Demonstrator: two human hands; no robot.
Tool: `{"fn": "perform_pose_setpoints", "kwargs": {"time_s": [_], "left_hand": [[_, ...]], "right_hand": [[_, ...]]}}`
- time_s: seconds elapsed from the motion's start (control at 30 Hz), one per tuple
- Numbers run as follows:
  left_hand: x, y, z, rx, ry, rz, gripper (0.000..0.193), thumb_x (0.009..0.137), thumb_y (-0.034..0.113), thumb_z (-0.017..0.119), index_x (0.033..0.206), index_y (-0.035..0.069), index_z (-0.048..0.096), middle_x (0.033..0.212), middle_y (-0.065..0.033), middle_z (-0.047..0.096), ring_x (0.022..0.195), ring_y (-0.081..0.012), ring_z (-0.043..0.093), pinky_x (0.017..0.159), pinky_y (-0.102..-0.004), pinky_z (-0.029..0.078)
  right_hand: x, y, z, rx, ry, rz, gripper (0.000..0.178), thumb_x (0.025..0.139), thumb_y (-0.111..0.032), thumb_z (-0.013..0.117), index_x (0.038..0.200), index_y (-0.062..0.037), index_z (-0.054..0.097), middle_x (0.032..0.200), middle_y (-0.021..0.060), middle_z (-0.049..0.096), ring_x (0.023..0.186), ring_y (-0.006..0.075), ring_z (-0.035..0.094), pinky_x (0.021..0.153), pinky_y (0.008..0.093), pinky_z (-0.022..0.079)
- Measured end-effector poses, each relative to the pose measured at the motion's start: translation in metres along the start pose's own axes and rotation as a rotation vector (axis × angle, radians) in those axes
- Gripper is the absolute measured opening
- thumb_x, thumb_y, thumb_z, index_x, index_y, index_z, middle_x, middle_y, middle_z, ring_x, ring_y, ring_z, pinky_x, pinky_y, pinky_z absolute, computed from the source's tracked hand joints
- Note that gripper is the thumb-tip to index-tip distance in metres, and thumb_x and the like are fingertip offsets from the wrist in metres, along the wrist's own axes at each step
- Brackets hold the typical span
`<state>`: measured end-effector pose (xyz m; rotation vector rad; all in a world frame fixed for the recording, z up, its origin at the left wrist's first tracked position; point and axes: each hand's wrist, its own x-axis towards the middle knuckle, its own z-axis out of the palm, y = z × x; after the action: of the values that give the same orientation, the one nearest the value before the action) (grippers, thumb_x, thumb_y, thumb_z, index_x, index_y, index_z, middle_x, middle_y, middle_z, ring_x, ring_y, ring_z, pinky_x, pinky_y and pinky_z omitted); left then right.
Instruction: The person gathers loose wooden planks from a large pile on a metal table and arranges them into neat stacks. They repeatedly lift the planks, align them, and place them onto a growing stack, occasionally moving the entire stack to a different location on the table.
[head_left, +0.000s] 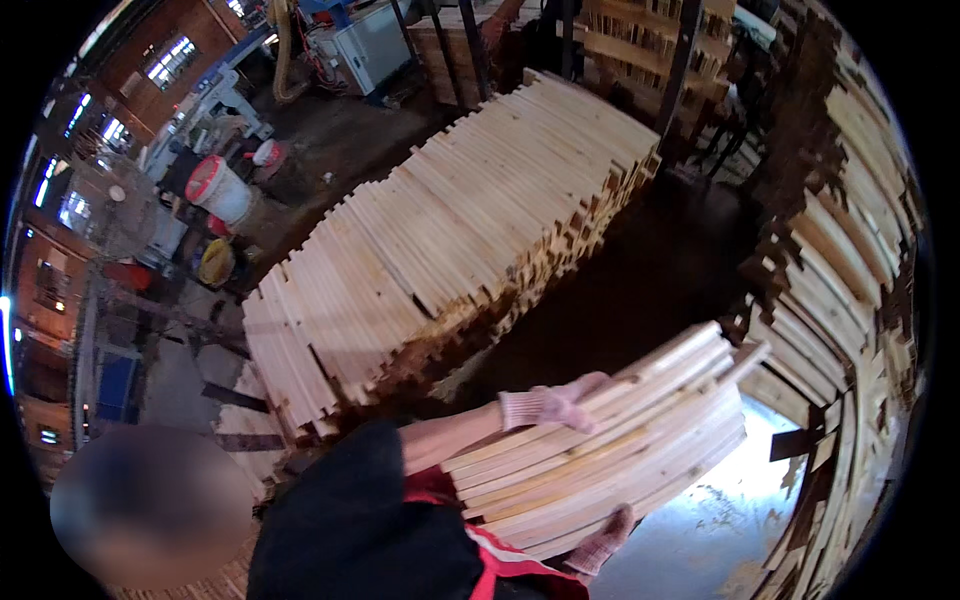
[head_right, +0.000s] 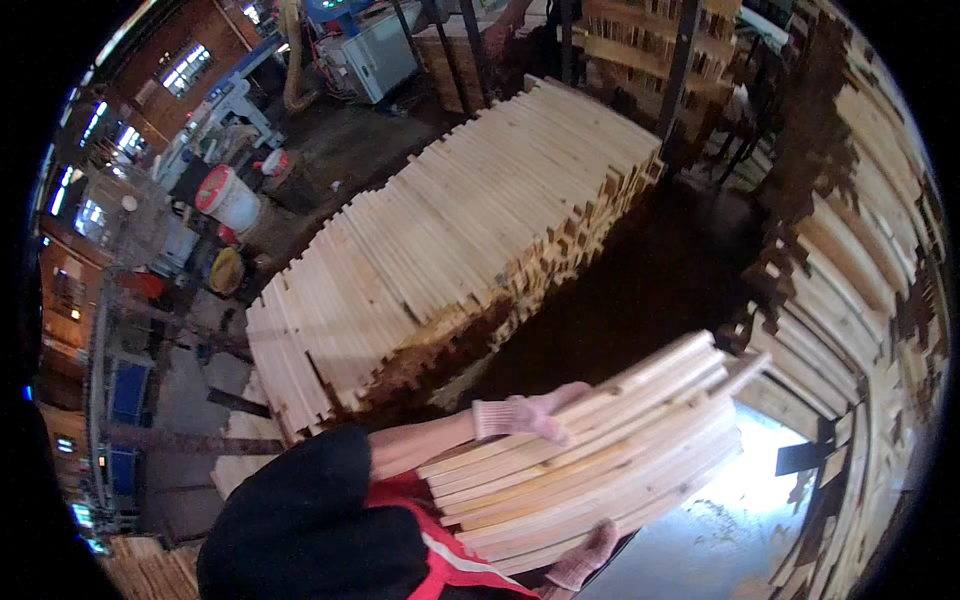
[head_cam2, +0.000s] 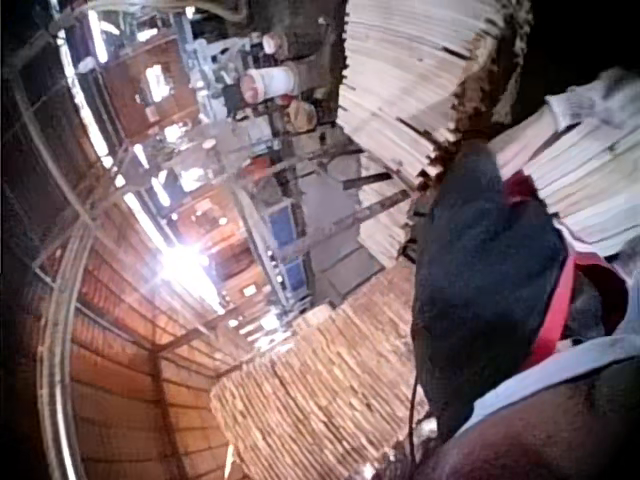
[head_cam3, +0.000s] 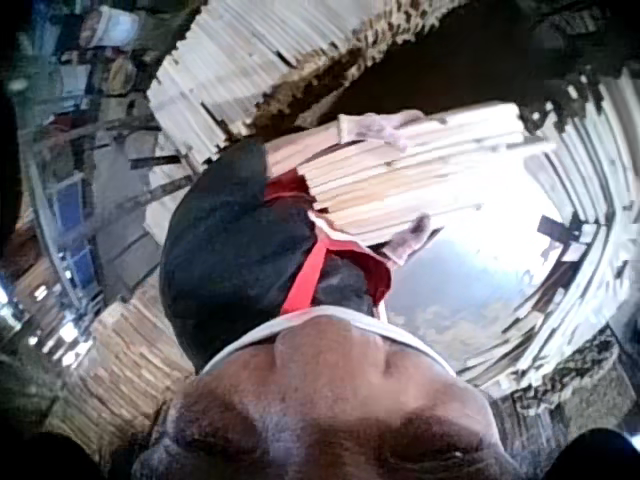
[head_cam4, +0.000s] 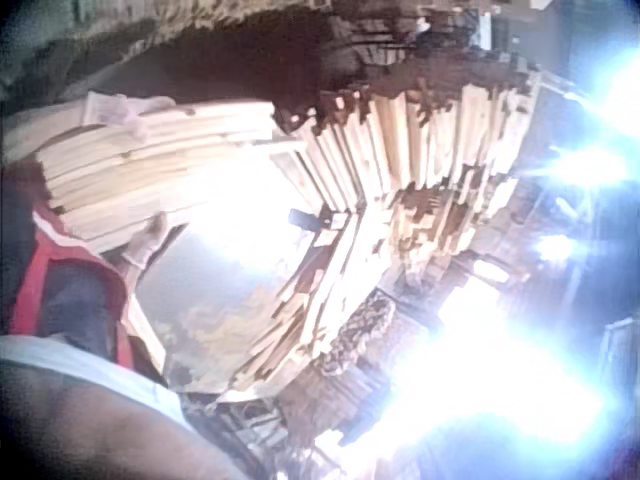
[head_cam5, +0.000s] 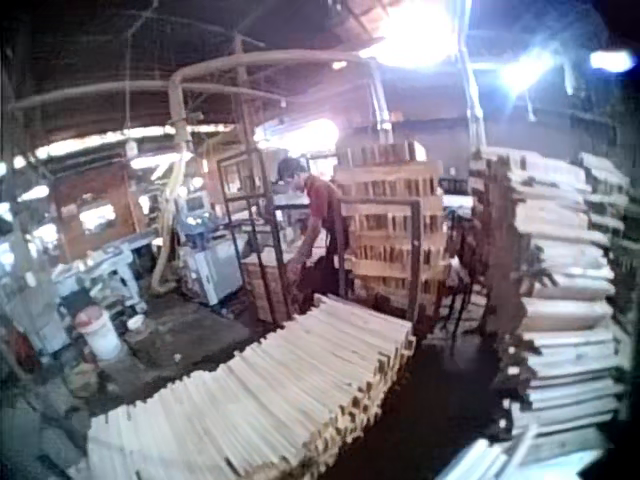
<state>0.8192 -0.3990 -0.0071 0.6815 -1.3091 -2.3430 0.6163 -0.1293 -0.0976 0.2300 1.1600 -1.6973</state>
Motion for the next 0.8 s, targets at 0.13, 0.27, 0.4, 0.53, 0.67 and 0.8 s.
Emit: {"fn": "perform_pose_setpoints", "kwargs": {"time_s": [0.13,0.27,0.4,0.53,0.67,0.8], "left_hand": [[-0.069,0.045,-0.070,0.119,0.264,0.135,0.100,0.076,0.027,0.080,0.158,0.009,0.024,0.153,-0.0142,0.038,0.146,-0.0279,0.033,0.121,-0.0410,0.028],[-0.143,0.097,-0.122,0.169,0.522,0.170,0.108,0.074,0.036,0.080,0.162,0.007,0.023,0.161,-0.0204,0.032,0.147,-0.0323,0.033,0.122,-0.0439,0.029],[-0.190,0.074,-0.201,0.170,0.735,0.215,0.109,0.076,0.030,0.083,0.164,0.009,0.020,0.158,-0.0195,0.038,0.142,-0.0285,0.042,0.118,-0.0426,0.037],[-0.227,0.067,-0.247,-0.041,0.961,0.167,0.090,0.084,0.035,0.074,0.158,0.010,0.029,0.146,-0.0173,0.048,0.132,-0.0267,0.050,0.113,-0.0426,0.042],[-0.217,0.071,-0.293,-0.111,1.023,0.204,0.072,0.092,0.042,0.064,0.151,0.008,0.040,0.135,-0.0141,0.055,0.124,-0.0240,0.055,0.107,-0.0408,0.046],[-0.184,0.061,-0.344,-0.134,1.057,0.254,0.060,0.101,0.049,0.054,0.143,0.006,0.051,0.125,-0.0110,0.062,0.115,-0.0213,0.061,0.101,-0.0391,0.050]], "right_hand": [[0.040,0.024,0.082,-0.239,-0.199,-0.143,0.031,0.096,-0.030,0.062,0.113,-0.0053,0.069,0.108,0.0065,0.070,0.105,0.0221,0.064,0.098,0.0370,0.049],[0.061,0.065,0.198,-1.204,-0.379,-0.399,0.020,0.092,-0.016,0.062,0.108,-0.0056,0.067,0.096,0.0020,0.066,0.087,0.0170,0.062,0.077,0.0340,0.051],[0.038,0.083,0.342,-0.724,-0.386,0.060,0.049,0.087,-0.016,0.067,0.134,-0.0040,0.056,0.102,0.0036,0.066,0.094,0.0159,0.059,0.083,0.0325,0.051],[0.061,0.126,0.424,-0.560,-0.577,0.247,0.071,0.084,-0.008,0.072,0.147,-0.0005,0.042,0.125,0.0092,0.062,0.108,0.0202,0.061,0.099,0.0331,0.049],[0.102,0.141,0.490,-0.542,-0.747,0.312,0.086,0.083,-0.017,0.080,0.155,-0.0011,0.034,0.129,0.0118,0.063,0.118,0.0209,0.059,0.103,0.0360,0.047],[0.159,0.109,0.578,-0.847,-0.852,0.325,0.093,0.084,-0.024,0.083,0.158,-0.0024,0.030,0.134,0.0139,0.062,0.120,0.0221,0.059,0.103,0.0353,0.048]]}}
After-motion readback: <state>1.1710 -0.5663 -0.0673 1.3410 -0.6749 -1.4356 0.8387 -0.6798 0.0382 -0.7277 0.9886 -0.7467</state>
